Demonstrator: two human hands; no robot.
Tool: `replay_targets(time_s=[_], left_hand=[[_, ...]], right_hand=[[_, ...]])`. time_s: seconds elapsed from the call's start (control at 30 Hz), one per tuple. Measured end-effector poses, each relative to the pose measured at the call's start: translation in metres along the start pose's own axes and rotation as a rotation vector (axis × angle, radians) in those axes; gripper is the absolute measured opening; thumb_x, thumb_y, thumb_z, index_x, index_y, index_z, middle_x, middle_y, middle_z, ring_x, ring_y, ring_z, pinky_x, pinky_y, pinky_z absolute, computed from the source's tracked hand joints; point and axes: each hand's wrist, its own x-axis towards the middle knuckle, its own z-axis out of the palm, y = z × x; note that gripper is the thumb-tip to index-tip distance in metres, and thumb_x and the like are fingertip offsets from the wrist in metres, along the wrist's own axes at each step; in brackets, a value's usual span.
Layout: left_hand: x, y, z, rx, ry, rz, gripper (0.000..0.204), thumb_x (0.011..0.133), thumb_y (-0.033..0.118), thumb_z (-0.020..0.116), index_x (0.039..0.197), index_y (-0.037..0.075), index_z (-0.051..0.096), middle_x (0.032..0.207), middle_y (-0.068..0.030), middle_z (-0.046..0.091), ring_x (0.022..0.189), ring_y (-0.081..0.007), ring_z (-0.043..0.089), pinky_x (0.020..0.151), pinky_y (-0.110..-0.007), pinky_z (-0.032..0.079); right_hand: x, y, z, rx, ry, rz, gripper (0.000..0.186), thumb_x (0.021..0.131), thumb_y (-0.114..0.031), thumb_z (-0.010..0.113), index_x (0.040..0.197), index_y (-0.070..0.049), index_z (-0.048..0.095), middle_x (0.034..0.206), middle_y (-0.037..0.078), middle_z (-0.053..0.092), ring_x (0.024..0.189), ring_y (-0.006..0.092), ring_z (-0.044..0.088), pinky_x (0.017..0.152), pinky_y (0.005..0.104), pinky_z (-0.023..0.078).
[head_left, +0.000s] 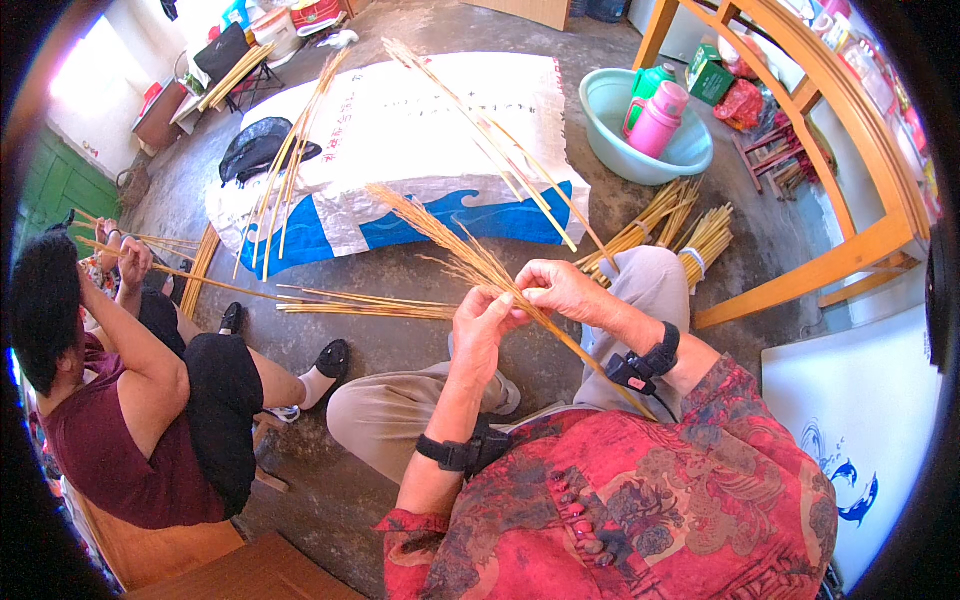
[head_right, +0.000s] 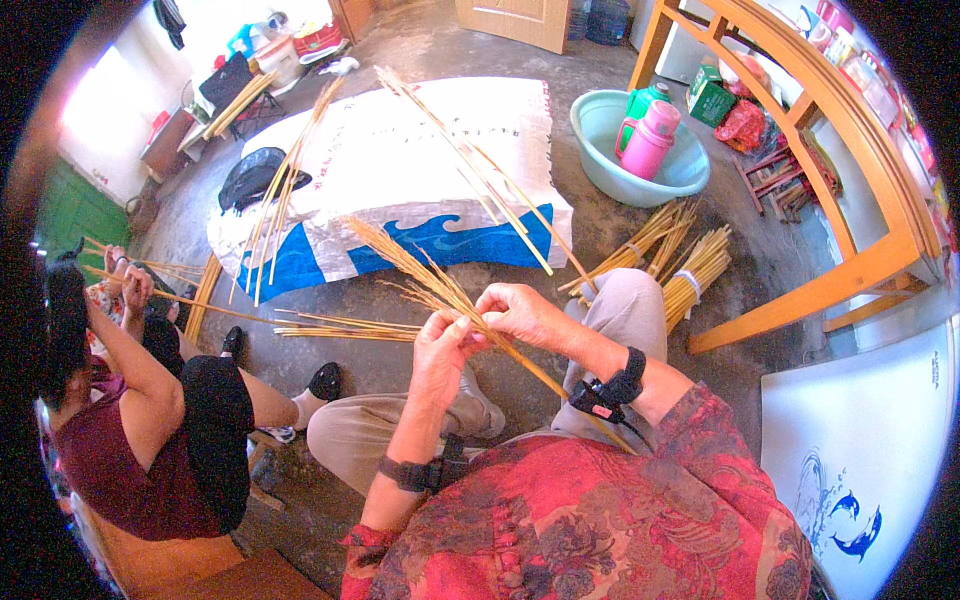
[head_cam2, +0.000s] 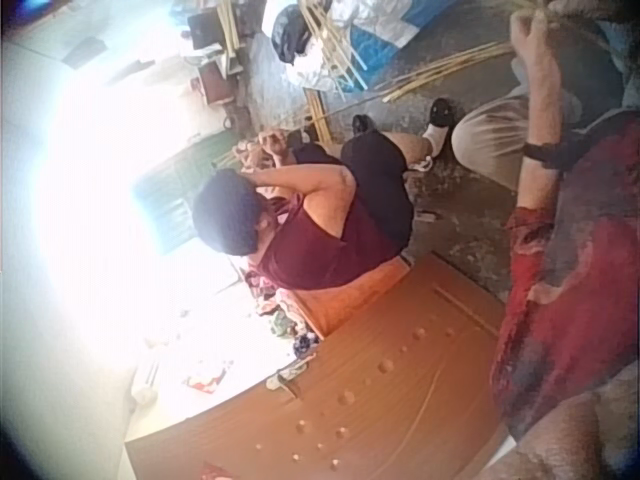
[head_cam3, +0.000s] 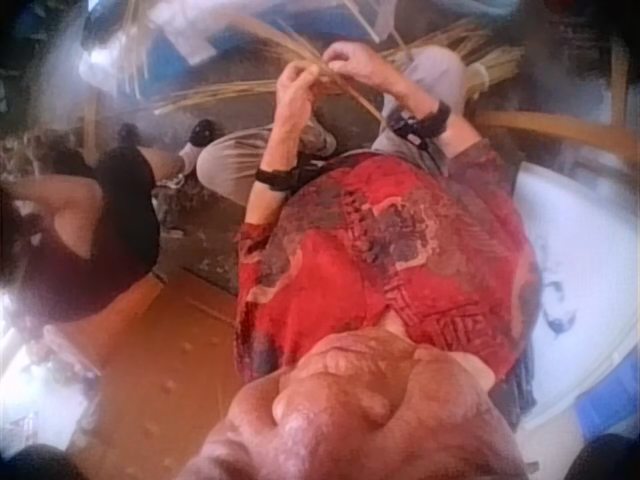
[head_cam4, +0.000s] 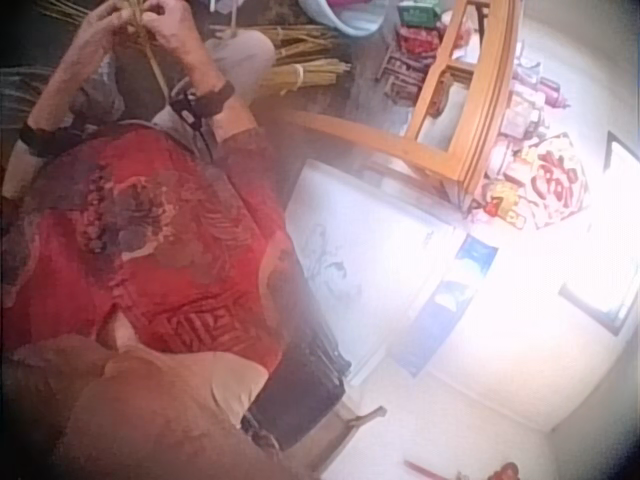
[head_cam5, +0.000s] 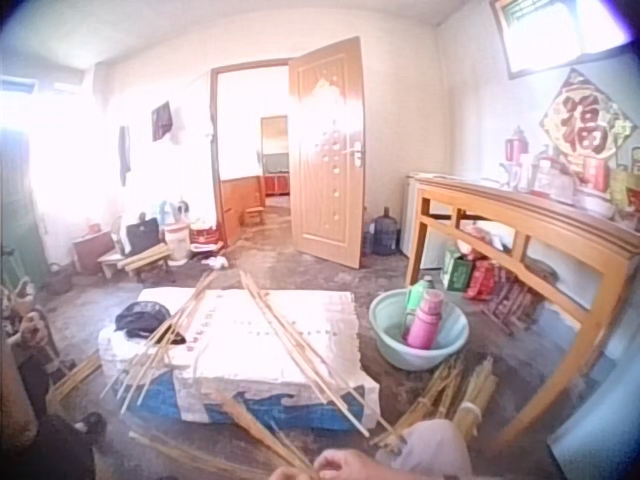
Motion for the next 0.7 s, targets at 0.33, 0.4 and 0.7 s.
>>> replay_targets(time_s=[0.33,0.4,0.7], left_hand=[[0.002,-0.003,-0.002,0.059,0.061,0.021,0.006,0.081,0.006,0.054,0.086,0.003,0.052,0.078,-0.0042,0.056,0.069,-0.0121,0.055,0.062,-0.028,0.049],[0.002,-0.003,-0.002,0.073,0.065,0.027,0.006,0.082,0.006,0.053,0.087,0.003,0.052,0.077,-0.0038,0.055,0.069,-0.0121,0.054,0.063,-0.029,0.049],[0.002,-0.003,-0.002,0.136,0.059,0.039,0.006,0.08,0.003,0.053,0.085,0.004,0.051,0.078,-0.0035,0.055,0.069,-0.0117,0.054,0.063,-0.027,0.048]], right_hand=[[0.0,-0.004,0.0,-0.058,-0.009,-0.014,0.019,0.076,-0.018,0.056,0.086,-0.001,0.055,0.072,0.004,0.058,0.063,0.0088,0.054,0.055,0.0234,0.045],[0.001,-0.004,0.0,-0.141,-0.009,-0.037,0.02,0.076,-0.019,0.057,0.084,-0.001,0.055,0.072,0.004,0.058,0.063,0.0089,0.054,0.055,0.0235,0.045],[0.004,-0.007,-0.008,-0.088,-0.092,0.059,0.021,0.077,-0.019,0.057,0.087,-0.001,0.059,0.071,0.004,0.059,0.06,0.0099,0.056,0.054,0.0236,0.047]])
